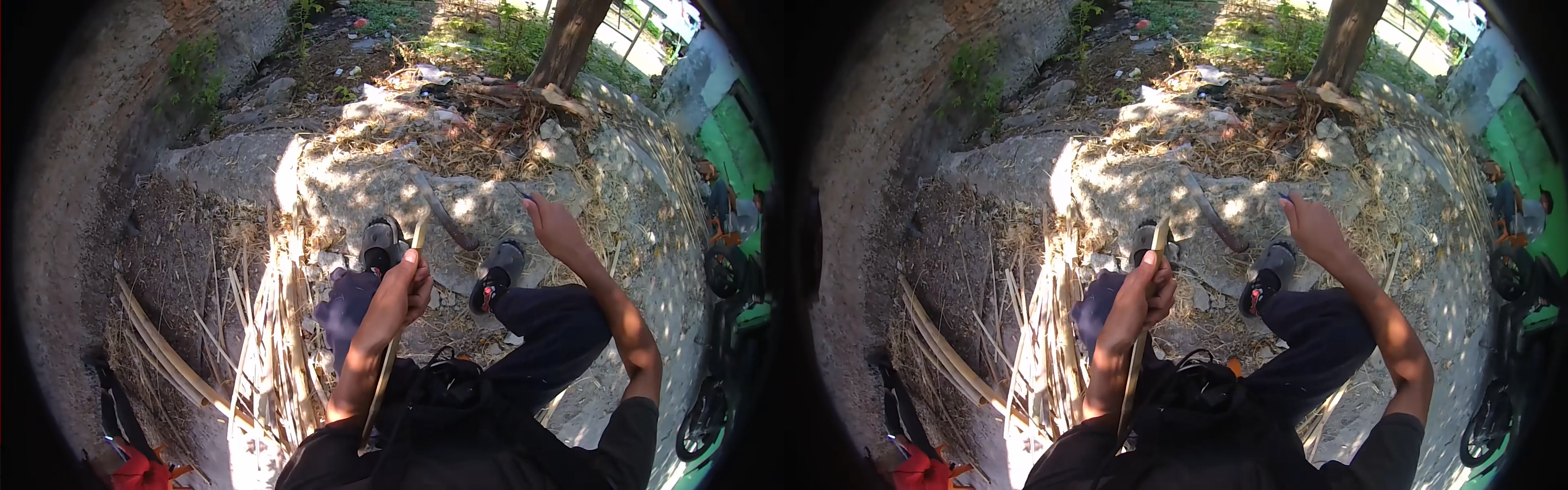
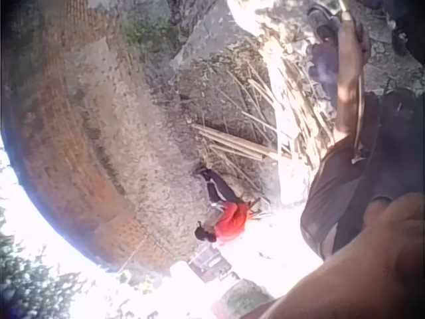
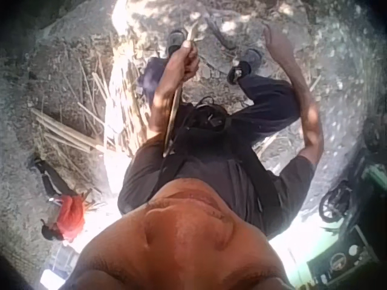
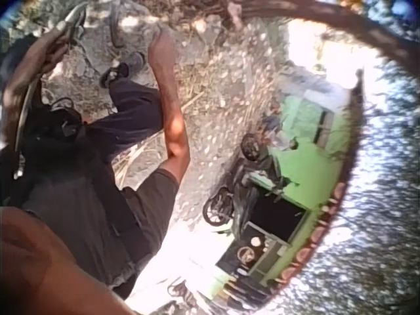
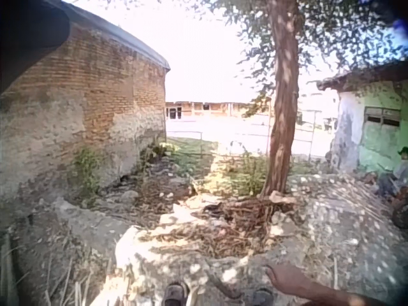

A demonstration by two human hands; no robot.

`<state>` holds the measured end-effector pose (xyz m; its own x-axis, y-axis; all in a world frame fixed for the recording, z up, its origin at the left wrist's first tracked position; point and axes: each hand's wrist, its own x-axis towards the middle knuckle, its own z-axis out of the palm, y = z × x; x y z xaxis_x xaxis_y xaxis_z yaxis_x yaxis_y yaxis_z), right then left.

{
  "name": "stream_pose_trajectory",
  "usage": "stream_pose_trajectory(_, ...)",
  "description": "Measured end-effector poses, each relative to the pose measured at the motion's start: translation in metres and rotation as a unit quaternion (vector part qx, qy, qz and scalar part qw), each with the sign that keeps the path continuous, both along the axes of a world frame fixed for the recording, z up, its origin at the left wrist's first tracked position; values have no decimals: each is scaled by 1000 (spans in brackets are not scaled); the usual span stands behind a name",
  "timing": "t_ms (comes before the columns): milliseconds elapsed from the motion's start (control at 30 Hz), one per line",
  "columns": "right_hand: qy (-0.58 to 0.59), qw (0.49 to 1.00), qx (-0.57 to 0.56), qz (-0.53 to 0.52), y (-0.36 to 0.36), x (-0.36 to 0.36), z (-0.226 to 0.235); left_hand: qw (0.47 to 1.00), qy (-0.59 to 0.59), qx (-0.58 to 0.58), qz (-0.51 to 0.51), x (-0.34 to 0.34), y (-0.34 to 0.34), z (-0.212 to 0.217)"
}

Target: The person snaps a piece off the end of a wooden stick by hand, shaves the stick with a machete, and carves the end using a utility knife.

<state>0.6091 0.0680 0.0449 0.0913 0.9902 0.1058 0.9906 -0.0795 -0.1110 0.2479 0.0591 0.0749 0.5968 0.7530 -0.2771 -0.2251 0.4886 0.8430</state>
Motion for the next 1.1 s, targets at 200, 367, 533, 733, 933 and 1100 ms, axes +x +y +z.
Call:
stream_pose_trajectory(200,298,944,35,140,8,-63,71,998,-28,52,-33,7,-2,-2)
stream_pose_trajectory(367,222,928,72,289,-1,-84,69,996,13,69,-60,13,0,1)
stream_pose_trajectory(533,192,924,34,328,-6,-92,71,994,31,103,-35,17,-1,-9)
stream_pose_trajectory(733,156,933,32,323,-4,-94,67,993,33,109,16,17,-5,-6)
stream_pose_trajectory(933,129,939,48,315,-2,-100,71,986,70,149,31,11,-3,-5)
stream_pose_trajectory(1100,165,934,33,317,-2,-98,71,964,126,229,44,11,-9,-14)
